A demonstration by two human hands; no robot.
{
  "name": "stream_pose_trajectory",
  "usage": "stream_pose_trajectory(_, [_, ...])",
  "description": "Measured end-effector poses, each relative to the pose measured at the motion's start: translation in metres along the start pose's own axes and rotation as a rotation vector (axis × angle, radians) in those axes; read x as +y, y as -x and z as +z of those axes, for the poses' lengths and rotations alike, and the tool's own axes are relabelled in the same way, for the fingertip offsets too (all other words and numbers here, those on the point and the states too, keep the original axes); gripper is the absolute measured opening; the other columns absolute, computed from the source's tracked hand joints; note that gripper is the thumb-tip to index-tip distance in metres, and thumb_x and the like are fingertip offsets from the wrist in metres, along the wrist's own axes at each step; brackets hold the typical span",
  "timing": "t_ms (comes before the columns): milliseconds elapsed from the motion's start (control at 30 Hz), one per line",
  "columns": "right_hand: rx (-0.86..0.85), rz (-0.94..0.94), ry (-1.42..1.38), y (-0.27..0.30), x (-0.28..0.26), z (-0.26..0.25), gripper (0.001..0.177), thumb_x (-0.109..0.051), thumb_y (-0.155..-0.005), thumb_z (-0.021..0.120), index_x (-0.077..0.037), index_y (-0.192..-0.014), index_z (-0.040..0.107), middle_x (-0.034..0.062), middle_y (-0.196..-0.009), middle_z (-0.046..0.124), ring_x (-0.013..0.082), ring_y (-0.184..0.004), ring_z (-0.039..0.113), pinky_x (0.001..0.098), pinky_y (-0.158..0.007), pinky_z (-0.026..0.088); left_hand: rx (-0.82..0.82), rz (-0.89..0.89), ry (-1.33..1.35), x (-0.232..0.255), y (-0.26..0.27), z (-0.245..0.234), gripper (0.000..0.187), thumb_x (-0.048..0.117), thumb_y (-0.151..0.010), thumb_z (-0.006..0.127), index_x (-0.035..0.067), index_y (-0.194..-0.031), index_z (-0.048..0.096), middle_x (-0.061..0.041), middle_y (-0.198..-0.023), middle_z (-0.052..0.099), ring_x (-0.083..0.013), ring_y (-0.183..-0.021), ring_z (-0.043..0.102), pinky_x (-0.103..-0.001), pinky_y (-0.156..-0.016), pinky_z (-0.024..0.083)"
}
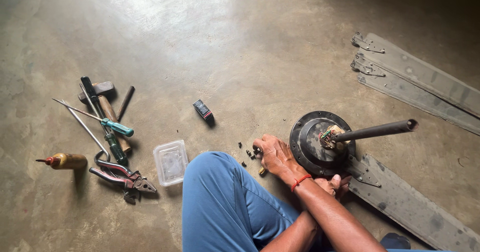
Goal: The person sits on the floor and assembles an electric fan by attaching a fan blade to the motor housing using a screwdriver and screws. They align the blade, insert screws, and tighten them to secure the blade in place.
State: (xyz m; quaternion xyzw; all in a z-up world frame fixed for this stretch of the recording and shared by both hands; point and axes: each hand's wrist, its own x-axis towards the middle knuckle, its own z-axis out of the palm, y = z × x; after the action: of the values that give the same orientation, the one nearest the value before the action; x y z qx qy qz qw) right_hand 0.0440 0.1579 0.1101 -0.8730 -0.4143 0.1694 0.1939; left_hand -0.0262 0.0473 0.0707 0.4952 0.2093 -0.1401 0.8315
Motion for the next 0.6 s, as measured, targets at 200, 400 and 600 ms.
stream_pose_trajectory(200, [0.052, 0.015, 0.071, -0.003, -0.004, 0.016, 0.022, -0.005, -0.077, 0.074, -0.012, -0.096, 0.067, 0.0116, -0.093, 0.062, 0.0331, -0.094, 0.066, 0.0462, -0.078, 0.054, 0.04, -0.069, 0.158, 0.004, 0.002, 0.003, 0.044, 0.042, -0.11, 0.054, 0.007, -0.12, 0.078, 0.0, -0.08, 0.068, -0.0077, -0.054, 0.045, -0.028, -0.05, 0.037])
stream_pose_trajectory(400, [0.078, -0.014, 0.097, -0.001, 0.001, 0.022, 0.025, 0.006, -0.078, 0.066, -0.011, -0.096, 0.067, 0.0122, -0.093, 0.06, 0.0328, -0.094, 0.066, 0.0454, -0.08, 0.055, 0.041, -0.083, 0.247, 0.003, 0.002, 0.003, 0.043, 0.038, -0.108, 0.054, 0.003, -0.118, 0.077, 0.0, -0.087, 0.073, -0.0049, -0.06, 0.051, -0.027, -0.05, 0.038])
stream_pose_trajectory(600, [0.081, 0.014, 0.06, 0.0, 0.004, 0.024, 0.029, 0.009, -0.076, 0.065, -0.01, -0.097, 0.067, 0.011, -0.095, 0.061, 0.0323, -0.097, 0.066, 0.0434, -0.081, 0.056, 0.018, -0.03, 0.137, 0.002, 0.002, 0.001, 0.045, 0.039, -0.11, 0.051, 0.003, -0.118, 0.077, -0.01, -0.09, 0.071, -0.0093, -0.064, 0.05, -0.025, -0.053, 0.039])
